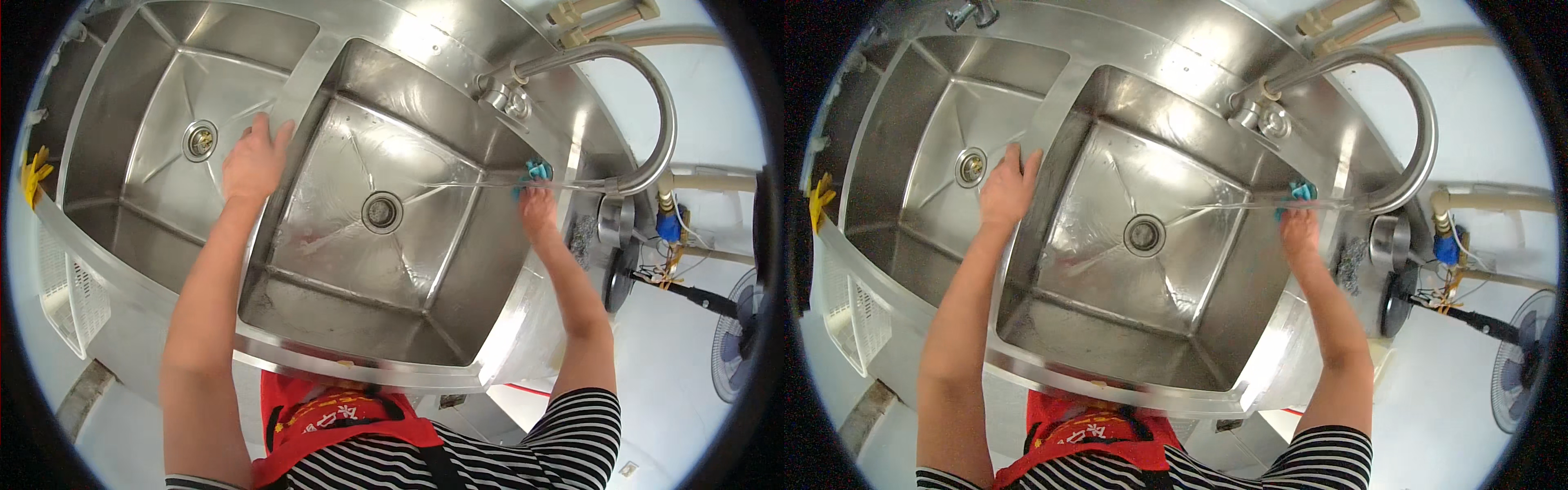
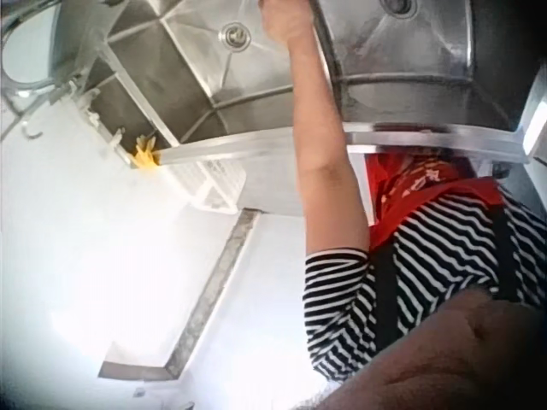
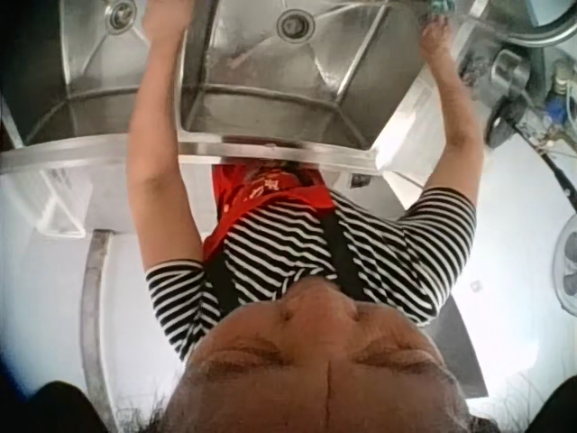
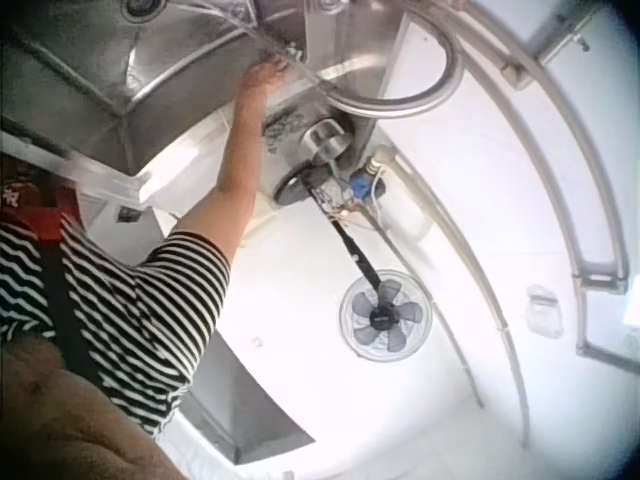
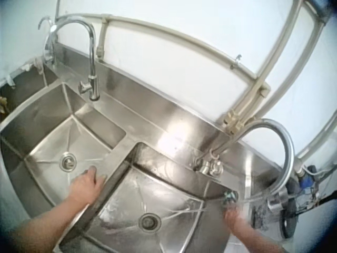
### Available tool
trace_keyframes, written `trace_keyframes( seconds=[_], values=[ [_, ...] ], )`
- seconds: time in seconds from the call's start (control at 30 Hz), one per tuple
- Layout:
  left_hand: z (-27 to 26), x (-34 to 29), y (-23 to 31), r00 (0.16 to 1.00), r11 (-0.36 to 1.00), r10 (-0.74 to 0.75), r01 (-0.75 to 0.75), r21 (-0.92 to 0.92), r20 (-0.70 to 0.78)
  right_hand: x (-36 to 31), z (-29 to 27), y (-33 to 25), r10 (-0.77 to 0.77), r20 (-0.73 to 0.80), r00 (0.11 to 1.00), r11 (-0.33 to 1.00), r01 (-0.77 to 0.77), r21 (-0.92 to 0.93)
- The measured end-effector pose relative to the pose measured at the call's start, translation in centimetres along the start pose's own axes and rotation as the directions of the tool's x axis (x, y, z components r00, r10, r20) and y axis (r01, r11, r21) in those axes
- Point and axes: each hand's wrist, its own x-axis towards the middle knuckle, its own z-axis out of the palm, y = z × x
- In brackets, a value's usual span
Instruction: Cleaning a commercial stainless steel kitchen sink with a sponge.
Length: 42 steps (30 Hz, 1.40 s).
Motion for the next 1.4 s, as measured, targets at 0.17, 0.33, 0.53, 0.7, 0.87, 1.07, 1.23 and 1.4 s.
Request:
trace_keyframes(
  seconds=[0.17,0.33,0.53,0.7,0.87,1.07,1.23,1.4],
  values=[
    [-0.8,-0.3,-1.1,1.0,1.0,-0.002,0.002,-0.016,0.026,-8.9,-4.0,-16.3,-0.194,0.546,0.815,0.922,-0.039,0.385],
    [-0.6,-0.3,-0.6,0.998,1.0,-0.024,0.024,-0.001,0.064,-13.5,-9.4,-22.9,-0.382,0.537,0.752,0.657,-0.187,0.73],
    [-0.5,-0.3,-0.6,0.999,1.0,0.015,-0.014,-0.021,0.039,-4.5,-0.2,-17.4,-0.156,0.503,0.85,0.957,0.004,0.291],
    [-0.1,-0.1,-0.9,0.999,0.999,0.036,-0.035,-0.022,0.036,-6.1,0.4,-24.6,-0.067,0.504,0.861,0.888,-0.179,0.424],
    [-0.3,0.0,-0.8,0.997,1.0,0.018,-0.017,-0.015,0.078,-12.2,-2.9,-28.5,-0.41,0.548,0.729,0.777,-0.035,0.628],
    [-0.5,-0.1,-1.6,1.0,1.0,0.027,-0.027,-0.006,0.013,-11.3,-11.0,-23.9,-0.571,0.637,0.519,0.607,-0.256,0.752],
    [-0.8,0.0,-1.0,0.998,1.0,-0.003,0.001,0.03,0.07,-11.2,-20.2,-18.3,-0.487,0.66,0.571,0.585,-0.348,0.733],
    [-0.4,0.0,-0.9,0.999,1.0,0.019,-0.019,0.0,0.039,-2.8,-27.1,-26.8,-0.353,0.425,0.834,0.055,-0.435,0.899]
  ],
)
